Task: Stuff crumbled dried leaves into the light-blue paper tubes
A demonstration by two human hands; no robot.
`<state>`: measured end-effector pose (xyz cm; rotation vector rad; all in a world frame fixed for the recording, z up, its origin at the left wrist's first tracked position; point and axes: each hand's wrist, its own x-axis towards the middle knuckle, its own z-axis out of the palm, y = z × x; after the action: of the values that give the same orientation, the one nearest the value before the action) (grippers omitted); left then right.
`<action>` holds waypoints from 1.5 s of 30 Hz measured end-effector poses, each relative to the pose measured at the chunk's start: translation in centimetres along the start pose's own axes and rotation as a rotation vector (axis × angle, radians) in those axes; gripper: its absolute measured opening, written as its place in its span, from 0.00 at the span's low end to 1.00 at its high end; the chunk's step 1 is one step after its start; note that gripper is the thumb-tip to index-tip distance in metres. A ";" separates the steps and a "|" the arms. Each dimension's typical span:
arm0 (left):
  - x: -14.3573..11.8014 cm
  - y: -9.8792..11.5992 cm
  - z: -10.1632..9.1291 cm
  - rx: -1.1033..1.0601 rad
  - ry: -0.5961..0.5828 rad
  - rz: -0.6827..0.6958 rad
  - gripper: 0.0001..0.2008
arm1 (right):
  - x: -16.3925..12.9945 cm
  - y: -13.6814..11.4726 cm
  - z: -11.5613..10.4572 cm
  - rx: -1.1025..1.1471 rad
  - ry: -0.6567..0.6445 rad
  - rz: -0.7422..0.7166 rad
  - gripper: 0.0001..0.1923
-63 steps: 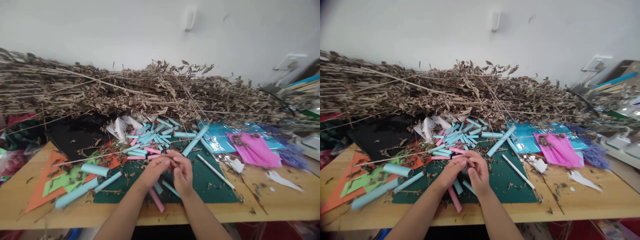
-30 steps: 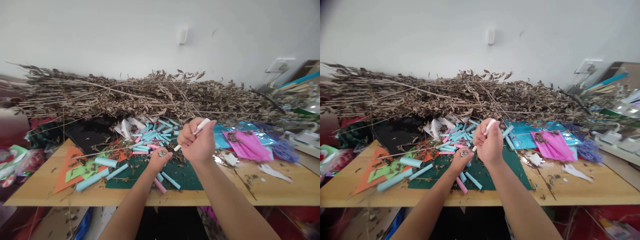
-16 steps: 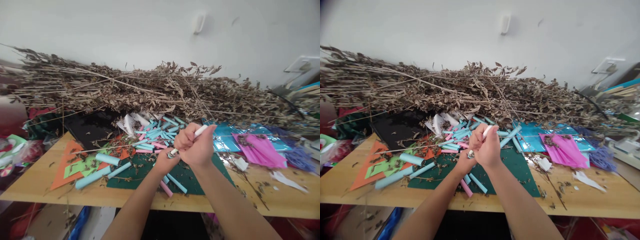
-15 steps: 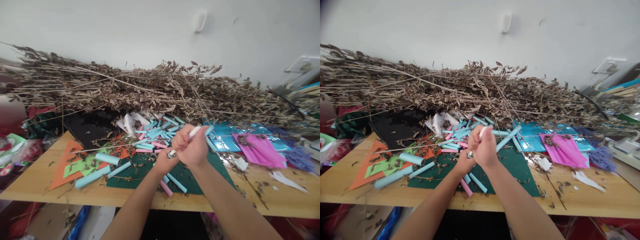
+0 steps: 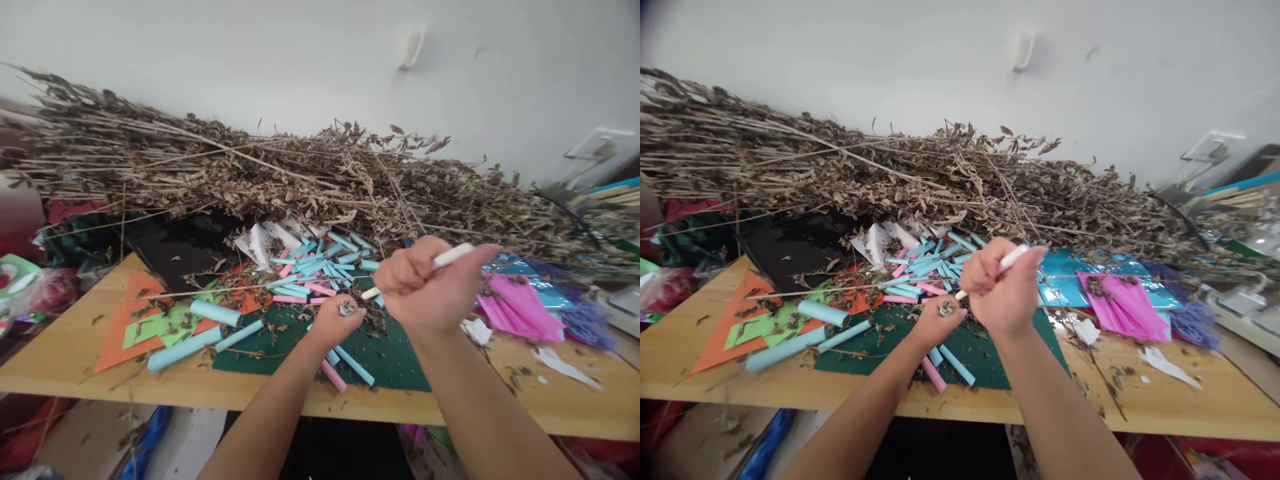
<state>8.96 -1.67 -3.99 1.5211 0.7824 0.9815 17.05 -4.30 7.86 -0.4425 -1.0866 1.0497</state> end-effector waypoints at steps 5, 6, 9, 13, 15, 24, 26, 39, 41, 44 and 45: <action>0.0 -0.2 0.0 -0.002 -0.012 0.004 0.09 | -0.5 0.5 -0.2 0.037 -0.004 0.048 0.26; 0.0 -0.2 0.1 -0.010 -0.019 0.008 0.09 | -0.6 1.1 -0.3 0.041 0.002 0.055 0.26; 0.1 -0.1 0.1 -0.037 -0.046 0.026 0.08 | -0.9 2.6 -0.4 0.023 0.026 0.068 0.26; 0.1 -0.2 0.0 -0.052 -0.051 0.031 0.09 | -0.9 2.7 -0.3 0.001 0.064 0.085 0.26; 0.2 -0.3 0.0 -0.055 -0.053 0.031 0.09 | -0.8 2.5 -0.2 -0.017 0.083 0.094 0.27; 0.2 -0.3 0.0 -0.054 -0.072 0.022 0.09 | -0.5 2.8 0.0 -0.017 0.077 0.126 0.26; 0.1 -0.3 -0.1 -0.041 -0.063 0.008 0.10 | -0.4 1.4 0.2 -0.012 0.059 0.103 0.27; -0.2 0.7 -0.3 -0.344 -0.079 -0.032 0.14 | -11.0 -0.8 -9.8 -1.361 -0.145 -0.133 0.15; -0.3 1.2 -0.1 -0.374 -0.046 -0.047 0.12 | -12.1 0.3 -11.1 -1.656 -0.232 -0.026 0.12; -0.5 2.7 0.0 -0.435 0.006 -0.040 0.11 | -12.5 1.6 -11.8 -1.844 -0.259 0.058 0.12; -0.6 3.4 -0.1 -0.455 0.015 -0.029 0.10 | -12.4 1.9 -11.9 -1.879 -0.251 0.066 0.12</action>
<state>8.51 -2.78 -0.74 1.1072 0.5422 1.0660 25.65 -11.90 -5.08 -1.8235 -2.0717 -0.2160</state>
